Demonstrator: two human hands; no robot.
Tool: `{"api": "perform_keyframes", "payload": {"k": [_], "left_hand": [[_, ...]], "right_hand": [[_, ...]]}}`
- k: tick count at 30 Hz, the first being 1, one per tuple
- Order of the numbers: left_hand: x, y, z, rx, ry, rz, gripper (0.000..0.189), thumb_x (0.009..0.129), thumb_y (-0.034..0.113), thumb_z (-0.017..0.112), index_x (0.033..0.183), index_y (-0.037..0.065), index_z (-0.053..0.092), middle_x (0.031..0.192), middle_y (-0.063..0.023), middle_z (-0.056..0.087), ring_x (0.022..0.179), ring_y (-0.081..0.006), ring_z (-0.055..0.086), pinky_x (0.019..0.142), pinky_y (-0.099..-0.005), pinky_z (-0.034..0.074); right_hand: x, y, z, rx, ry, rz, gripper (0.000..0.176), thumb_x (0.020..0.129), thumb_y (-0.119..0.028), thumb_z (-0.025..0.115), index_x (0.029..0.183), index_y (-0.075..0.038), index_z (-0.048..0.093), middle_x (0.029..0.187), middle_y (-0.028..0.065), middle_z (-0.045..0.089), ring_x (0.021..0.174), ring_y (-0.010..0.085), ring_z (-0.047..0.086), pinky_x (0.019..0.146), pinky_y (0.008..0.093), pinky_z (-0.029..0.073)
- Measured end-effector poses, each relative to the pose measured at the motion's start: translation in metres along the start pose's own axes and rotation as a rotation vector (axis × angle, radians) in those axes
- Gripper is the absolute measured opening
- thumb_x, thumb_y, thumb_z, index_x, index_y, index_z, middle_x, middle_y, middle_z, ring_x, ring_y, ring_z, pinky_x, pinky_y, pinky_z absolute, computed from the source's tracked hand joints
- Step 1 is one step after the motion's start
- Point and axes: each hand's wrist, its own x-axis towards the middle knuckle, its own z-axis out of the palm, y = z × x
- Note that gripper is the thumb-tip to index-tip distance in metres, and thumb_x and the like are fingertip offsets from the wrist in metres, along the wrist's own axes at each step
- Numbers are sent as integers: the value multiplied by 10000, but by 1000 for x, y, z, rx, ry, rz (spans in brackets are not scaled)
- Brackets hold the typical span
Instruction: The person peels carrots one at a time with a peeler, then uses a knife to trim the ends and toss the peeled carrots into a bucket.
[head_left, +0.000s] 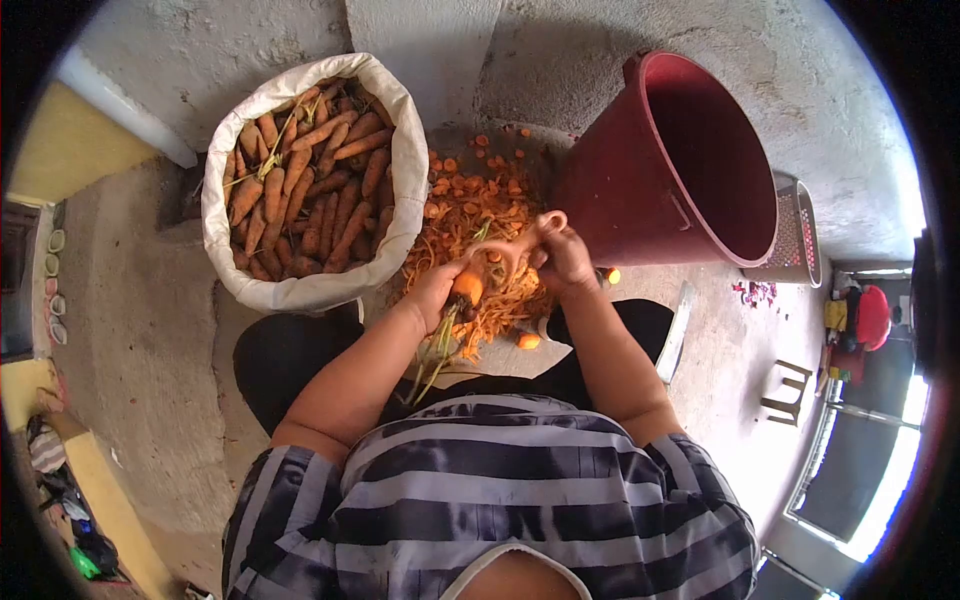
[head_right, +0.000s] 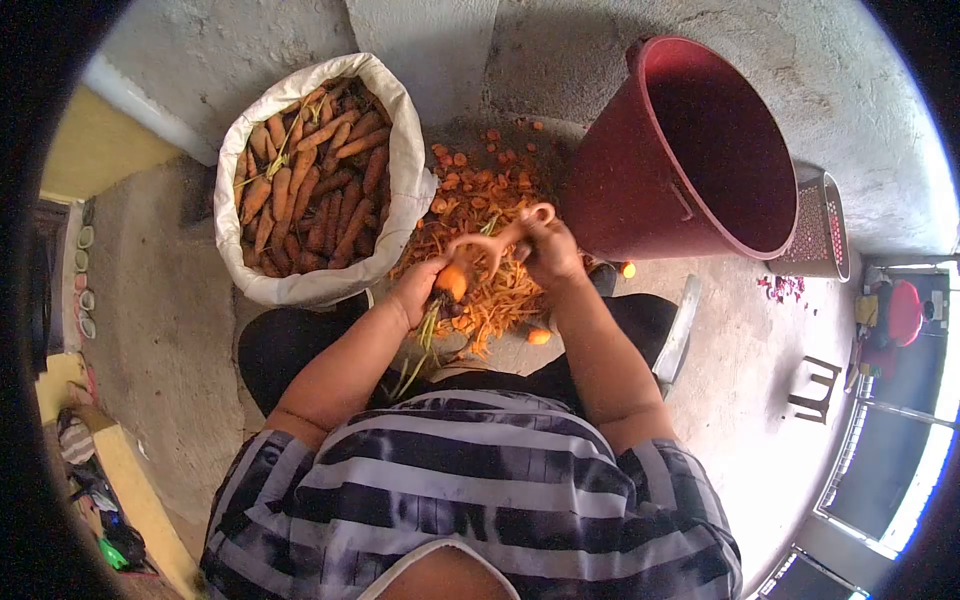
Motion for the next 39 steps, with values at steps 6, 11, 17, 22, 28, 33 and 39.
{"api": "perform_keyframes", "payload": {"k": [6,11,17,22,28,33,39], "left_hand": [[3,-6,-7,143,49,11,384,872,378,450,1052,44,514,906,-84,583,725,-159,581,623,-262,489],[-1,1,-2,-43,22,-72,366,866,408,461,911,47,487,761,-102,551,593,-194,549,457,-287,441],[9,-8,-6,104,18,37,393,872,432,436,977,60,511,785,-73,567,605,-157,563,472,-267,472],[-4,5,-2,10,-61,-101,463,845,479,466,1005,45,488,818,-89,561,663,-178,581,571,-277,503],[-8,9,-2,36,-159,72,390,773,273,643,1043,33,495,903,-57,543,807,-174,569,718,-308,506],[-15,12,5,47,-303,122,413,733,205,638,1076,30,490,955,-72,550,859,-205,567,740,-324,499],[-28,10,16,-87,-398,19,469,711,245,555,1110,11,478,1021,-104,553,920,-229,564,778,-362,488]], "right_hand": [[13,13,0,-5,-51,-49,157,845,-190,567,840,-77,458,694,45,476,495,119,457,425,233,397],[28,-9,-35,26,193,-70,124,854,-176,549,852,-84,466,706,43,478,518,113,458,432,240,399],[14,12,-15,-20,-180,117,129,860,-172,535,870,-62,469,695,58,505,533,121,473,431,256,403],[32,-5,-48,-136,435,-74,143,827,-140,582,819,-23,500,660,42,502,536,123,479,458,269,410],[-24,7,-1,-914,301,-532,90,793,-61,578,755,-6,518,733,120,577,628,181,569,519,281,438],[-70,7,21,-1313,129,-942,120,697,23,599,774,-15,515,783,153,546,717,289,591,550,326,473],[-104,19,29,-1566,-387,-787,257,681,-61,623,925,-47,544,1040,168,532,889,317,576,713,351,503]]}}
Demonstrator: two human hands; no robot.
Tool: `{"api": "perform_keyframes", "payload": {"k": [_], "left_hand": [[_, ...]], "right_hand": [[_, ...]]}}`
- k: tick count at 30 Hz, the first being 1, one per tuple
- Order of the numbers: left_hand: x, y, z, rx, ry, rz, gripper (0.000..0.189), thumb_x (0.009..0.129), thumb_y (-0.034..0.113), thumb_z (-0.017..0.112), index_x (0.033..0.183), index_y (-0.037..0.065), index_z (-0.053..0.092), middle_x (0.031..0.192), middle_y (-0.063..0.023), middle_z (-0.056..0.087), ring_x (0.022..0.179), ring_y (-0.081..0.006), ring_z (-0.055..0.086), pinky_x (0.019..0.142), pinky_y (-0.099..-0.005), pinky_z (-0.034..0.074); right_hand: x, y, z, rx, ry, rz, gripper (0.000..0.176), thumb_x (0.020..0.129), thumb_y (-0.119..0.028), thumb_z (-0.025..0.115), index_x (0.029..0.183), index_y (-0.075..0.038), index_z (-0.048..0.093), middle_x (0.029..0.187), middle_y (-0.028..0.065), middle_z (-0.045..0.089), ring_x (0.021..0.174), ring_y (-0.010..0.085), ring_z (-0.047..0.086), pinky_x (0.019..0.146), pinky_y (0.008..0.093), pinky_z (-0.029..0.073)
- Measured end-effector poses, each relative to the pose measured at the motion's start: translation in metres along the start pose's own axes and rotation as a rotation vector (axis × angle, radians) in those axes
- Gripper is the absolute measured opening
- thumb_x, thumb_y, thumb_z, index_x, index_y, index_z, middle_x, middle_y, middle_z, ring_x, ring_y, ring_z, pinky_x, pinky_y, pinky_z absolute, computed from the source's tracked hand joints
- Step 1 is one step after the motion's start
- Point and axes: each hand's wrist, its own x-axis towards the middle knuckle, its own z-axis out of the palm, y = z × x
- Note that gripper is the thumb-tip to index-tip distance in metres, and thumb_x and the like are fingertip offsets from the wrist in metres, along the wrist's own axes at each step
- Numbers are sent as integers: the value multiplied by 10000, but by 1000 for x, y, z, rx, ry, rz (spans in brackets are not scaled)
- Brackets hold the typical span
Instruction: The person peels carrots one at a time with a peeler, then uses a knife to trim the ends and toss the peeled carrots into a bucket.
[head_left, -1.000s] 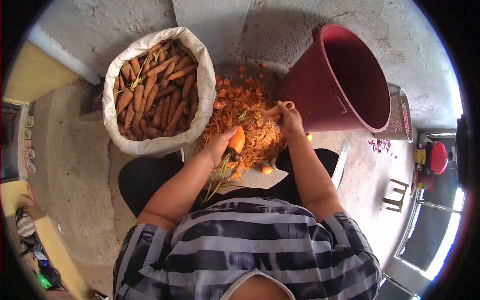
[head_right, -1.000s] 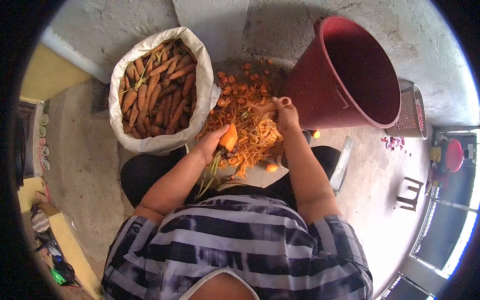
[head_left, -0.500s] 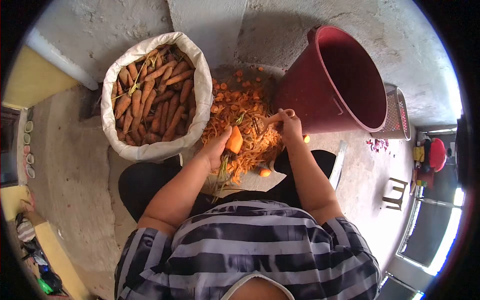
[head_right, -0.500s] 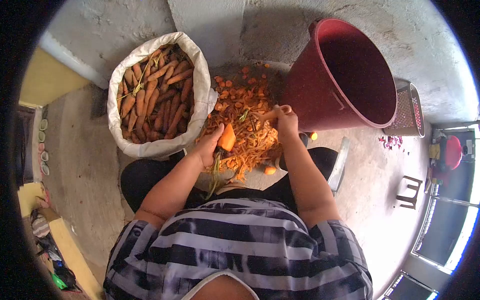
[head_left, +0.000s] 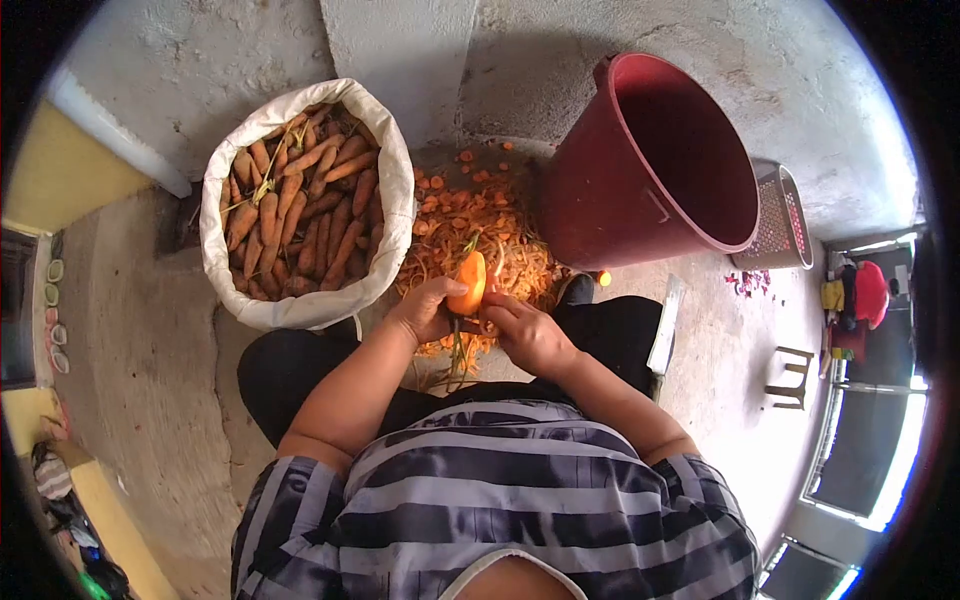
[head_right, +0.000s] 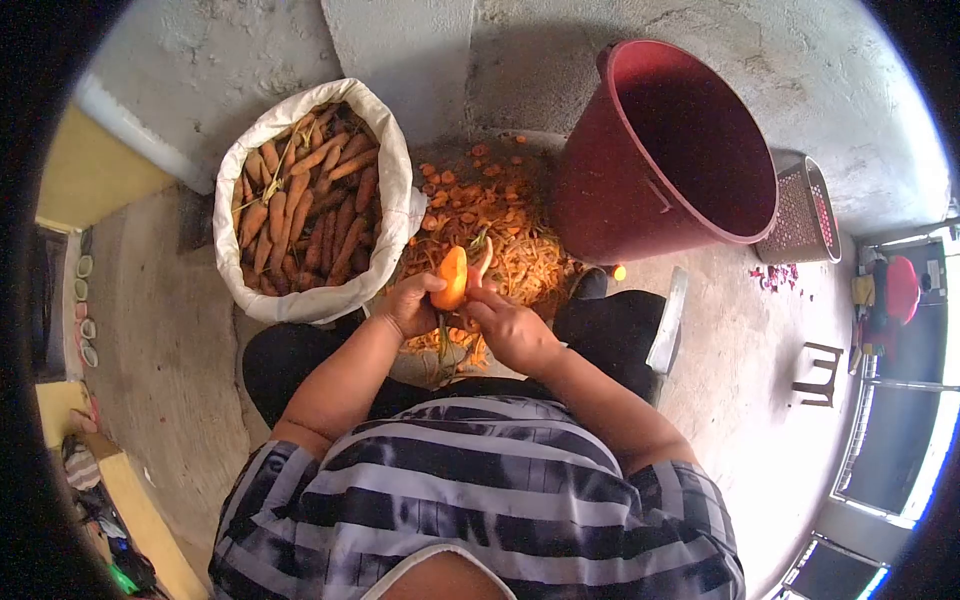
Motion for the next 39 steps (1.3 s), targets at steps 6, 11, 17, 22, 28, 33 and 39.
{"api": "perform_keyframes", "payload": {"k": [6,11,17,22,28,33,39], "left_hand": [[3,4,-19,155,-79,94,400,669,219,582,1005,8,532,915,-105,583,850,-209,569,784,-343,463],[2,8,-9,148,87,154,383,692,283,603,958,16,532,858,-84,576,707,-153,562,621,-272,465],[4,12,1,303,331,134,557,745,536,581,977,32,530,769,-14,496,532,-71,449,434,-190,405],[5,12,-8,211,337,203,463,756,414,632,1036,73,491,801,-26,483,528,-78,433,402,-209,371],[13,11,-28,-68,359,82,408,772,369,602,983,54,452,742,-63,527,624,-126,539,438,-271,429],[12,8,-16,-4,481,33,403,790,386,558,982,48,450,663,-101,540,463,-199,538,408,-332,475],[18,-2,-22,59,575,-13,338,846,391,462,969,79,505,638,-67,536,459,-185,532,392,-320,470]], "right_hand": [[-61,-10,-91,-326,105,657,381,709,-226,655,1015,-37,531,1049,169,510,983,315,500,836,395,425],[-123,-10,-115,-499,-209,1328,500,708,-367,675,969,26,509,945,220,580,910,355,558,792,418,434],[-183,21,-103,-289,90,1328,486,626,-321,730,853,51,516,789,214,600,764,325,591,662,384,461],[-175,22,-120,-171,99,1265,324,633,-197,696,811,30,549,789,205,607,734,296,611,644,380,476],[-73,4,-100,1015,267,608,599,681,-280,717,1093,36,418,732,57,518,555,125,524,485,217,433],[-4,32,-36,758,161,671,136,882,-128,456,903,-2,502,693,35,528,578,93,514,524,226,433],[39,29,21,239,85,575,350,761,-274,646,903,11,501,686,149,576,644,213,580,559,326,449]]}}
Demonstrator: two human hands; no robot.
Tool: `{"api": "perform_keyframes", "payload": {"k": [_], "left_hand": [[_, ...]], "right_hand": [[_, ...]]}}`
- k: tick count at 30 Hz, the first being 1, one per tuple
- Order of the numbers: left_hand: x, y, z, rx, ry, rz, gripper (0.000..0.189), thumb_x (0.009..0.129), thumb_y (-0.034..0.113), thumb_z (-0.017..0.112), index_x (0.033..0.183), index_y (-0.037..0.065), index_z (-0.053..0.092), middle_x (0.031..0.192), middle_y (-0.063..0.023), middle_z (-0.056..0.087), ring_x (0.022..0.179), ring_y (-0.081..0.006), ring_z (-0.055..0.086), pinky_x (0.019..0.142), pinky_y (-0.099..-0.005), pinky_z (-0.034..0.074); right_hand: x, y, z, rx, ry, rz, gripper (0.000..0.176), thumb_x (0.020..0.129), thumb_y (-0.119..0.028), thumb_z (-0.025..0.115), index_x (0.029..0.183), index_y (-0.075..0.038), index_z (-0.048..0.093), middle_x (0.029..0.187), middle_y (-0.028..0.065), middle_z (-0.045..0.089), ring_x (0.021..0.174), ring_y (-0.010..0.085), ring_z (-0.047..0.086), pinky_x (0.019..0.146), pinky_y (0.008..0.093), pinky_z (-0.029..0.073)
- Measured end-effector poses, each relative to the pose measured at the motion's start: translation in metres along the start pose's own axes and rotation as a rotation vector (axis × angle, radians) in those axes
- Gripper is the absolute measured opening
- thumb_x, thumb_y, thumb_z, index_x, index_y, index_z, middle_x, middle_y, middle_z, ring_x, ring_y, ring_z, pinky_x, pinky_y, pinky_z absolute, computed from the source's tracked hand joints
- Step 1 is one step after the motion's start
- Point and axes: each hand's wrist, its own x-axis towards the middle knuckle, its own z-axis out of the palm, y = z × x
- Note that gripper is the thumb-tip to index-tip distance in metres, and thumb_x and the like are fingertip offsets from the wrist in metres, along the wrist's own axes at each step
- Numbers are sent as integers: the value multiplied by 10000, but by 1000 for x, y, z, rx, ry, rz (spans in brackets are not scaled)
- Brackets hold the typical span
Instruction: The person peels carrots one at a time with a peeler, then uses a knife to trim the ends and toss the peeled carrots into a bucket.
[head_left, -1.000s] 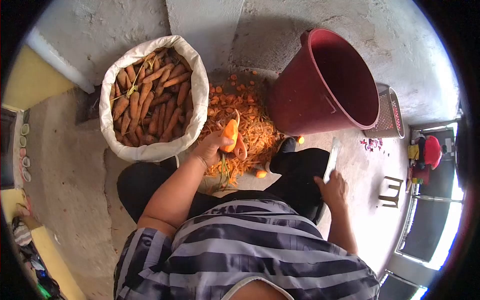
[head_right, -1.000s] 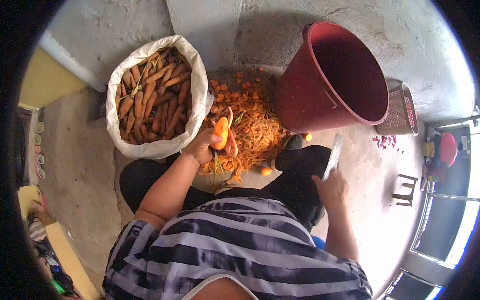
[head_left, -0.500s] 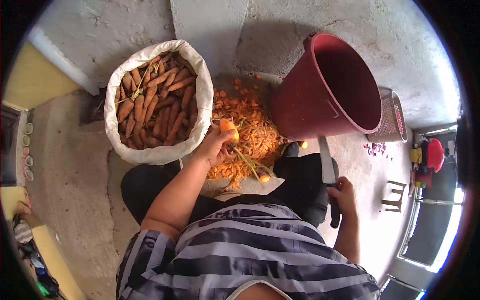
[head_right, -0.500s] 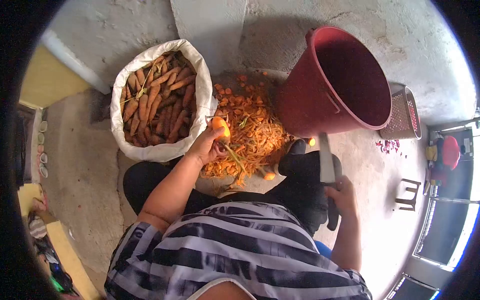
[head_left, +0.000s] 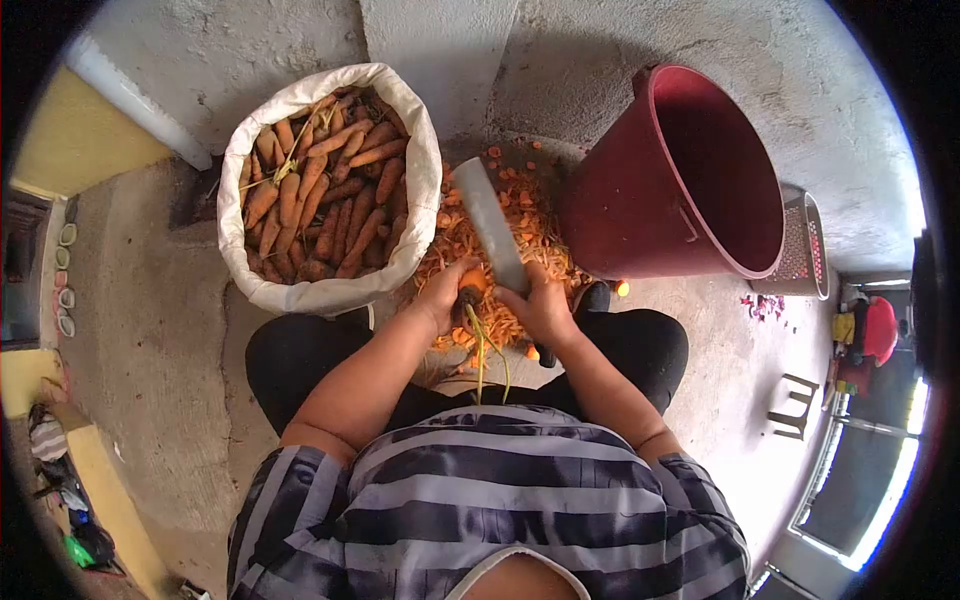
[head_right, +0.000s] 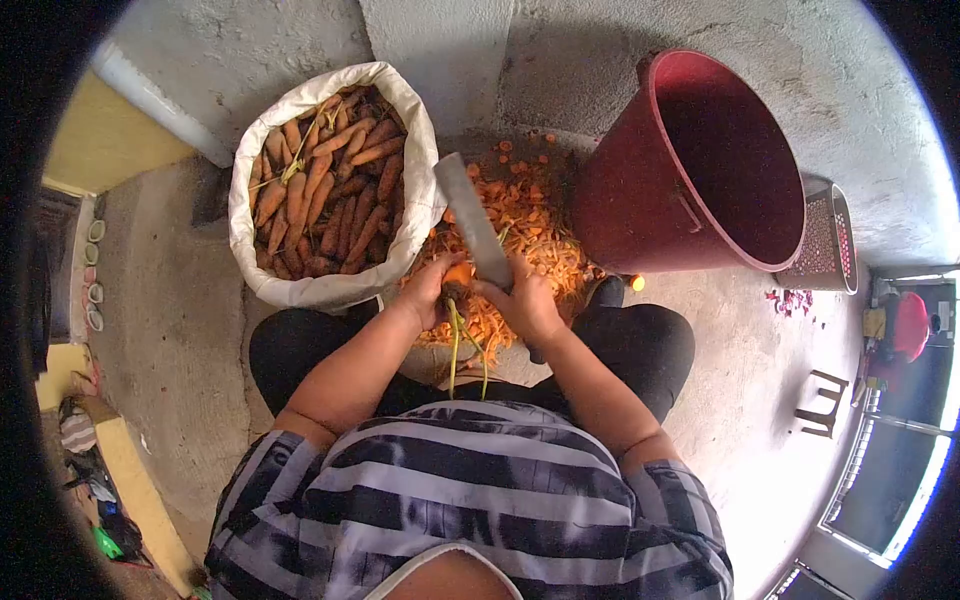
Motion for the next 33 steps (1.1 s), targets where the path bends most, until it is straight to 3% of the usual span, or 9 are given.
{"api": "perform_keyframes", "payload": {"k": [2,16,21,22,24,25,29,30,33], "left_hand": [[2,1,1,18,-25,-1,337,861,397,429,961,88,518,642,-55,537,470,-173,535,394,-312,468],[10,-9,3,-25,75,-71,337,865,393,381,926,105,545,680,-28,547,450,-124,490,335,-251,387],[17,-9,-4,50,57,-107,385,852,457,392,955,120,547,684,-31,553,504,-146,506,440,-296,415],[19,-10,-5,76,67,-111,410,846,478,396,977,120,548,689,-31,557,517,-149,510,470,-309,431],[15,-5,1,235,167,17,503,829,530,395,1084,113,512,779,-51,567,551,-146,530,516,-329,446],[24,-5,-12,325,66,47,516,807,494,459,1150,108,462,867,-70,555,603,-149,542,563,-339,450],[0,24,-16,724,-324,205,719,720,315,676,1307,96,323,1082,-123,517,803,-183,575,746,-369,445],[-11,30,1,651,-322,241,735,622,196,750,1254,72,396,1000,-115,567,867,-215,564,804,-352,422],[16,4,-10,1019,-292,636,543,608,123,749,1094,43,521,918,-51,571,851,-163,559,717,-314,457]], "right_hand": [[0,2,6,-85,13,-87,496,690,-385,701,904,14,499,690,223,583,695,349,612,578,400,463],[-1,6,26,-207,-24,-98,537,678,-475,667,897,-16,495,659,189,588,611,340,602,537,402,472],[7,8,26,-76,11,-157,490,693,-421,687,847,10,511,644,192,588,589,308,609,509,371,467],[10,9,22,35,-28,-28,467,706,-400,684,851,10,514,635,167,585,566,282,599,495,359,460],[18,10,8,254,-103,225,421,733,-358,678,859,12,521,618,118,581,518,229,579,465,334,445],[23,19,14,467,-56,281,310,793,-305,613,822,-10,521,573,48,530,442,144,502,415,282,406],[20,40,-7,933,-320,444,242,858,-284,494,775,-57,486,536,39,471,375,118,425,370,232,352],[19,43,-6,988,-362,472,231,857,-277,502,801,-55,480,543,42,467,374,124,423,368,241,349],[13,40,1,1046,-453,438,202,841,-238,531,873,-48,473,577,45,477,406,122,434,380,240,352]]}}
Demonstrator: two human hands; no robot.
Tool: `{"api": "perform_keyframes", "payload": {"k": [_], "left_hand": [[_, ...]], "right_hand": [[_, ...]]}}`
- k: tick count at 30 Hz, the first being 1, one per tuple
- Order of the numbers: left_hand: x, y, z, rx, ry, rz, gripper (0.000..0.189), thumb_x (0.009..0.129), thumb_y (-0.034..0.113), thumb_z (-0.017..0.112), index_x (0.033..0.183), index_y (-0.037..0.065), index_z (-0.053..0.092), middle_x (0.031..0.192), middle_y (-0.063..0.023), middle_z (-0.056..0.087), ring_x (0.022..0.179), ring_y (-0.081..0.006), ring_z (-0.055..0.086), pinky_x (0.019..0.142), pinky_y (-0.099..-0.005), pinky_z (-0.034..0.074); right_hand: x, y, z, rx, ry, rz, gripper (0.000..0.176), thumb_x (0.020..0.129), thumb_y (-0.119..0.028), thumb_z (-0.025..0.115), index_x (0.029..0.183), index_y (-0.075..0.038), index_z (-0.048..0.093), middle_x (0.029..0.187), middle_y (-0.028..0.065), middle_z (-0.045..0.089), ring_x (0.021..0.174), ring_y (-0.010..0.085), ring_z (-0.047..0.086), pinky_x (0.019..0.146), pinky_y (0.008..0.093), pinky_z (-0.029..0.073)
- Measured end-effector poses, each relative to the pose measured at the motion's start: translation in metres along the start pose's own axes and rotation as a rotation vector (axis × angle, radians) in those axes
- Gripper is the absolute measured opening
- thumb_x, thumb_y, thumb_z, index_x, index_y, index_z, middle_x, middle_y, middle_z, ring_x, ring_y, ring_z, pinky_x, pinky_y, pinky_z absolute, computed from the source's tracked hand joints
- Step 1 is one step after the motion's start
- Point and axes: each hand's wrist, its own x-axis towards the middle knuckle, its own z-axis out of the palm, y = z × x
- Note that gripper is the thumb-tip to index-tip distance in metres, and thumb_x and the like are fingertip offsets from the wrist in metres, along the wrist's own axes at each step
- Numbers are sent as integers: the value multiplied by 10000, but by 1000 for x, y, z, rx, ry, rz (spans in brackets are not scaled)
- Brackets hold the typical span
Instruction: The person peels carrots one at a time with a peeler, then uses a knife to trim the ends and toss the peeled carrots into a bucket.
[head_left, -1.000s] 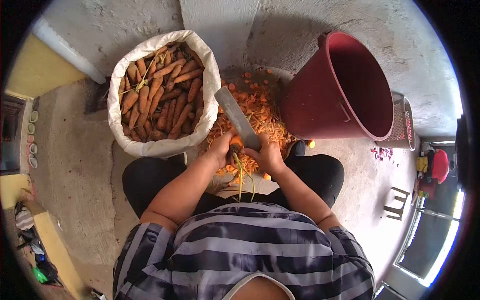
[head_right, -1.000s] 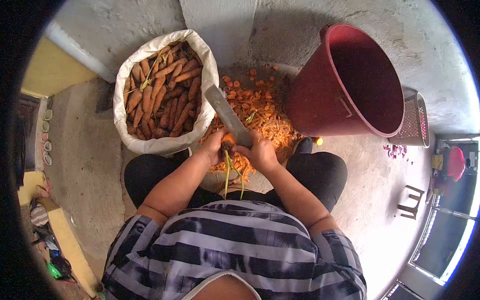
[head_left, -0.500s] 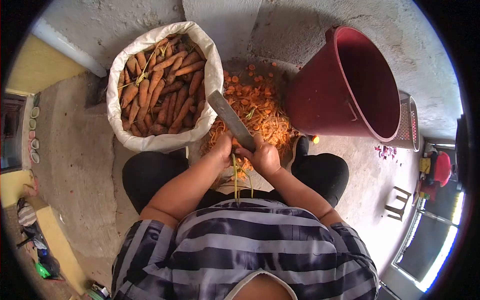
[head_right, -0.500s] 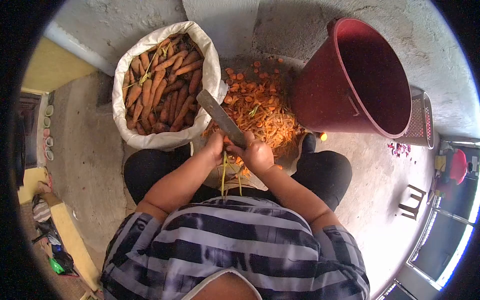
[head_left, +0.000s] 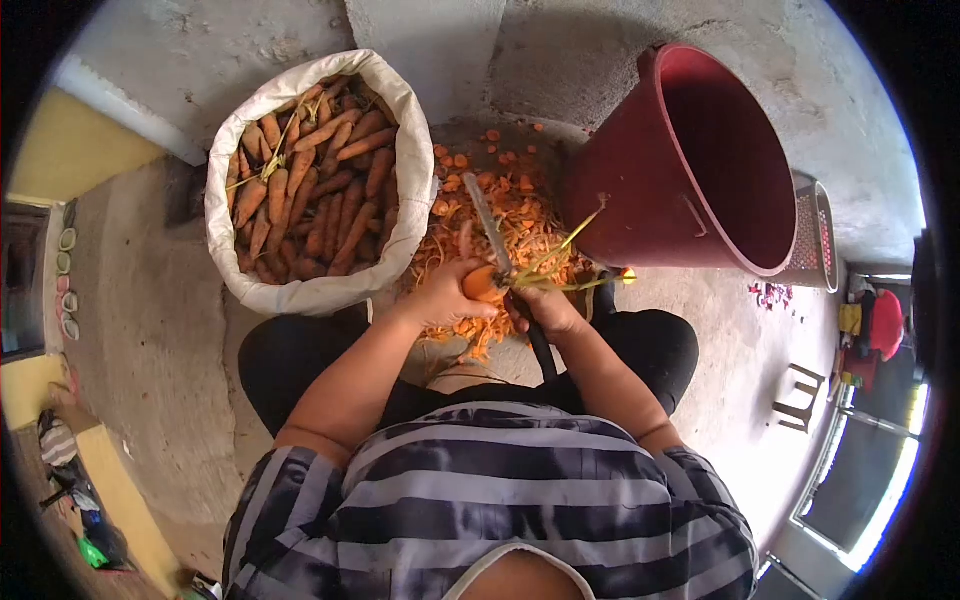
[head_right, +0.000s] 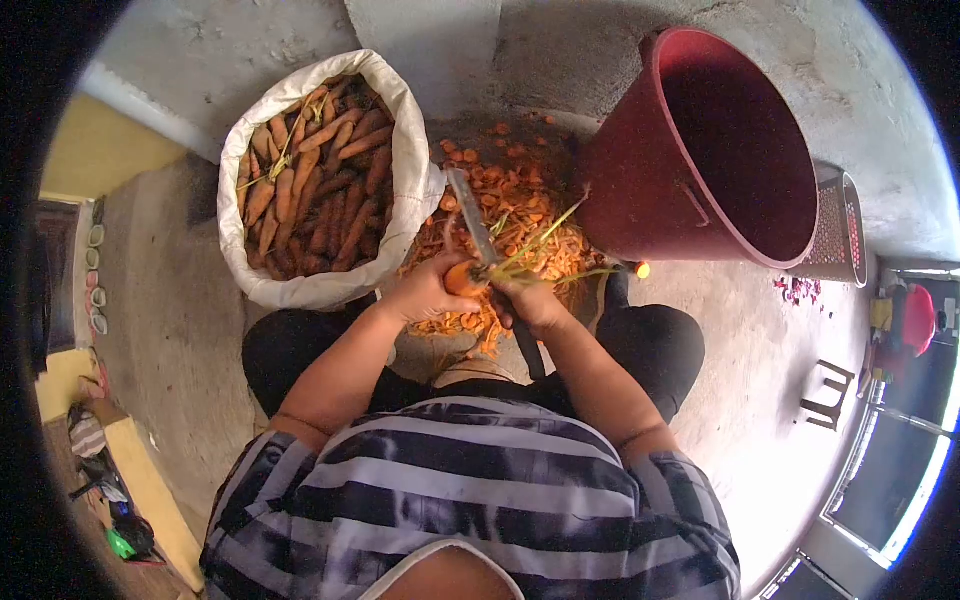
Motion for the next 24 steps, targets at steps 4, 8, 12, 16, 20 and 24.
{"api": "perform_keyframes", "payload": {"k": [4,8,12,16,20,24], "left_hand": [[-2,3,1,226,107,-127,480,563,171,757,978,26,565,923,-123,573,867,-263,563,763,-344,433],[-6,12,9,417,197,-126,426,542,205,741,891,27,573,870,-164,575,835,-321,563,725,-375,437],[-7,12,11,428,197,-136,387,541,185,707,879,31,596,831,-163,590,813,-318,577,712,-370,447],[-7,4,13,328,116,-214,388,536,157,676,901,39,613,846,-153,611,799,-294,593,721,-347,454],[-7,3,9,281,10,-225,392,540,153,657,912,39,606,834,-147,619,772,-271,601,710,-335,457],[-7,16,5,293,-53,-330,396,538,147,650,915,34,601,807,-143,619,768,-264,600,710,-331,455]], "right_hand": [[2,-5,-5,-215,-122,-15,588,699,-303,697,1124,-14,411,857,80,550,741,162,534,652,270,434],[5,-6,1,-425,-28,-132,852,577,-413,771,1186,39,385,1050,152,521,1014,240,487,851,332,391],[13,6,2,-566,88,-204,911,513,-537,767,1115,65,444,982,176,554,932,239,536,787,326,430],[16,8,5,-659,129,-218,829,522,-542,757,1044,48,500,898,157,584,863,228,560,744,336,440],[16,11,7,-723,124,-244,819,539,-611,704,990,47,517,859,167,591,839,245,573,718,343,445],[18,17,2,-883,120,-212,817,584,-666,631,982,39,524,853,179,594,834,271,580,718,346,448]]}}
